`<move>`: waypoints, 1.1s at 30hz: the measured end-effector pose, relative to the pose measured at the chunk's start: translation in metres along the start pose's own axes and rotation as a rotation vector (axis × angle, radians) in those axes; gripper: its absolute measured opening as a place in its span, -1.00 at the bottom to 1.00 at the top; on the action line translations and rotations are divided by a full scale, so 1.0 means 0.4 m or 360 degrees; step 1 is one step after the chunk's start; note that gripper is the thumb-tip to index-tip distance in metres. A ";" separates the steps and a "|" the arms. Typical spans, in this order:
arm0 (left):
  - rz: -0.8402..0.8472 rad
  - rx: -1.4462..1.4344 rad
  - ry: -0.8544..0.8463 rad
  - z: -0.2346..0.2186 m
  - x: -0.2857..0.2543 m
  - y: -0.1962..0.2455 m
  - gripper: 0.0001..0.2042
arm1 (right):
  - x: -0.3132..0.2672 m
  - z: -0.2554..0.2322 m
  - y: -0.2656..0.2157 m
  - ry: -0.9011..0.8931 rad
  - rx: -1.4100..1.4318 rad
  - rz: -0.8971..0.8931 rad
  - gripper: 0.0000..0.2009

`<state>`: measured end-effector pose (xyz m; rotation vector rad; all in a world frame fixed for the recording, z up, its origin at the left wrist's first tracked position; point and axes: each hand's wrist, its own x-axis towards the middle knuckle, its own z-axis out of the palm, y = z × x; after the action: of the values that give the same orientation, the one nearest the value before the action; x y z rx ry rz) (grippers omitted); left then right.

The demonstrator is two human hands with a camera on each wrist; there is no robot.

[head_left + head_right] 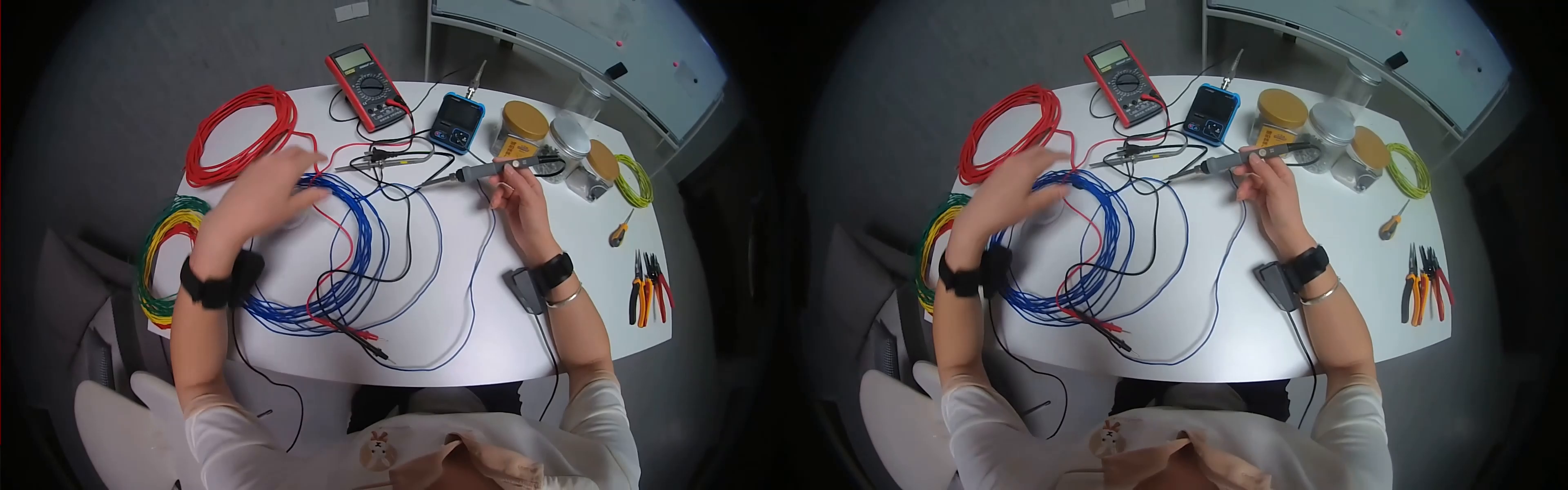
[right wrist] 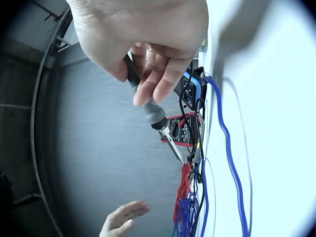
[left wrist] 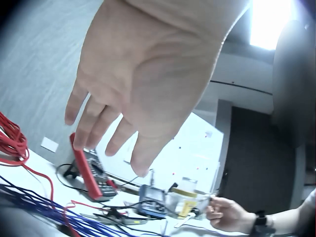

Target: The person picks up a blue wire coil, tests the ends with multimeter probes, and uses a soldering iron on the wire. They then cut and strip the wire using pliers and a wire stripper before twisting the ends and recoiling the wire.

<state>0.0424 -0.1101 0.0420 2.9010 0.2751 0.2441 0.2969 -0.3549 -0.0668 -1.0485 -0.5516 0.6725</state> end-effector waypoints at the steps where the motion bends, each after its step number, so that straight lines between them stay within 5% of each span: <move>1: 0.0012 -0.0046 -0.0018 -0.002 -0.030 0.025 -0.60 | 0.004 0.002 -0.005 -0.0004 0.0005 -0.0011 -0.72; 15: 0.0026 -0.0382 -0.0108 0.167 -0.329 0.181 -0.54 | 0.166 0.177 -0.096 -0.0140 -0.0522 -0.0269 -0.72; 22: 0.0056 -0.0426 0.0312 0.266 -0.370 0.169 -0.62 | 0.242 0.340 -0.153 -0.0468 -0.0659 -0.0547 -0.75; 28: 0.0030 -0.0467 0.0516 0.307 -0.377 0.166 -0.68 | 0.276 0.470 -0.048 -0.0771 -0.1489 -0.0592 -0.82; 33: -0.0020 -0.0549 0.0507 0.308 -0.382 0.160 -0.70 | 0.373 0.470 0.117 -0.1104 -0.2185 -0.1306 -0.77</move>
<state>-0.0723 -0.2268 -0.0837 2.5112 0.2708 0.6818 0.2557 -0.1185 -0.0201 -1.6227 -2.0849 -0.2346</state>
